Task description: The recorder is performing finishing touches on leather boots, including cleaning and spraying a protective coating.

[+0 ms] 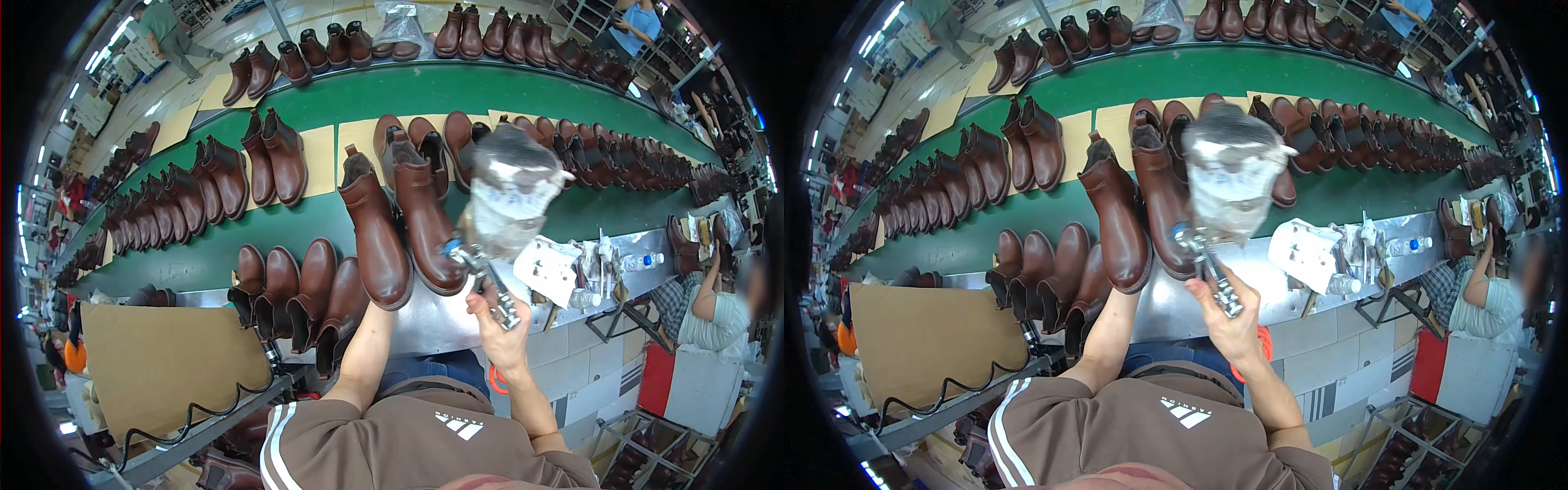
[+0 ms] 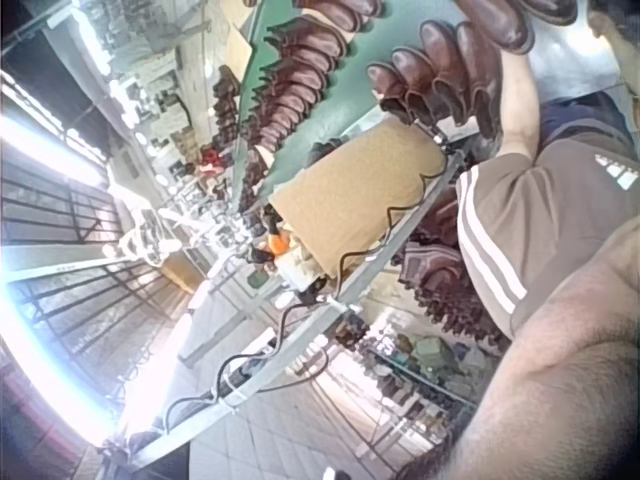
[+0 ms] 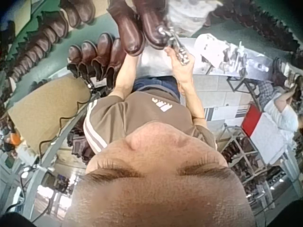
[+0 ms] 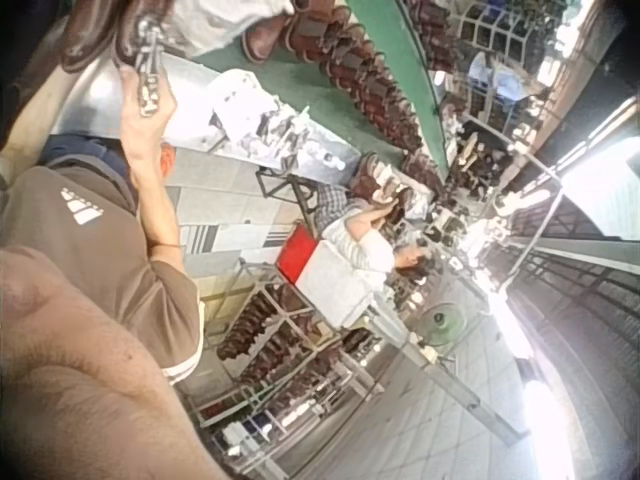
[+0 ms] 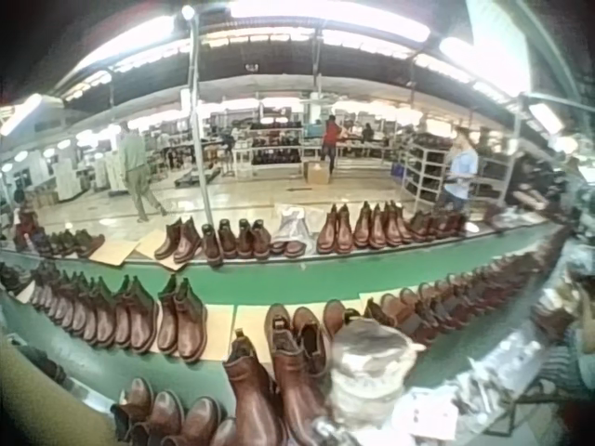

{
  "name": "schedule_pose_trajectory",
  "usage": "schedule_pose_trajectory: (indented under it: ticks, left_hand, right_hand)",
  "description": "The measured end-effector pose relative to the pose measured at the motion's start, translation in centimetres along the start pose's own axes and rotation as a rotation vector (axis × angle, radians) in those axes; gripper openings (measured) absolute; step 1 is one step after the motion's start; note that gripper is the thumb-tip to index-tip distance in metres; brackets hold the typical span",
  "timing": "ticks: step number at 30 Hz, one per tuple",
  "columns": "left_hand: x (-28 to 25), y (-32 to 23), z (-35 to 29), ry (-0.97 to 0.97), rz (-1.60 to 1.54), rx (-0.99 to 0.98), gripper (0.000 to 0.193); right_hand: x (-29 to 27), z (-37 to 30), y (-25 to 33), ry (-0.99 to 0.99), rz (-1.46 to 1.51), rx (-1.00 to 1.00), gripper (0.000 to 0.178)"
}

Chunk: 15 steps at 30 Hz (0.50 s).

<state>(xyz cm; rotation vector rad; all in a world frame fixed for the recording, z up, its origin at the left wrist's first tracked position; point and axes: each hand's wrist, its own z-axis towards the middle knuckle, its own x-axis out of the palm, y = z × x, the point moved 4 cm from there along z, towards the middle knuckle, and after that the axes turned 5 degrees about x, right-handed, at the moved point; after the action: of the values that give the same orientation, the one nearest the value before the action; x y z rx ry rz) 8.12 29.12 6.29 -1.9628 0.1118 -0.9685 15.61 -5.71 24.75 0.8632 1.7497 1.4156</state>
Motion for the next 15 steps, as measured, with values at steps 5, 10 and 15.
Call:
schedule_pose_trajectory:
  ticks: [5, 10, 15]
  left_hand:
    - [-1.0, -1.7, 1.8, 0.009, -0.020, -0.016, 0.035]
    - [-2.6, -4.2, 3.8, 0.013, -0.025, -0.032, 0.036]
    - [-5.3, -7.6, 6.4, -0.007, -0.052, -0.021, 0.036]
  right_hand:
    - [-1.3, 0.6, -0.2, -0.165, -0.083, -0.135, 0.034]
    - [1.1, 1.6, 0.5, 0.080, -0.017, -0.120, 0.035]
    - [2.1, 4.6, -0.5, 0.019, 0.120, 0.006, 0.022]
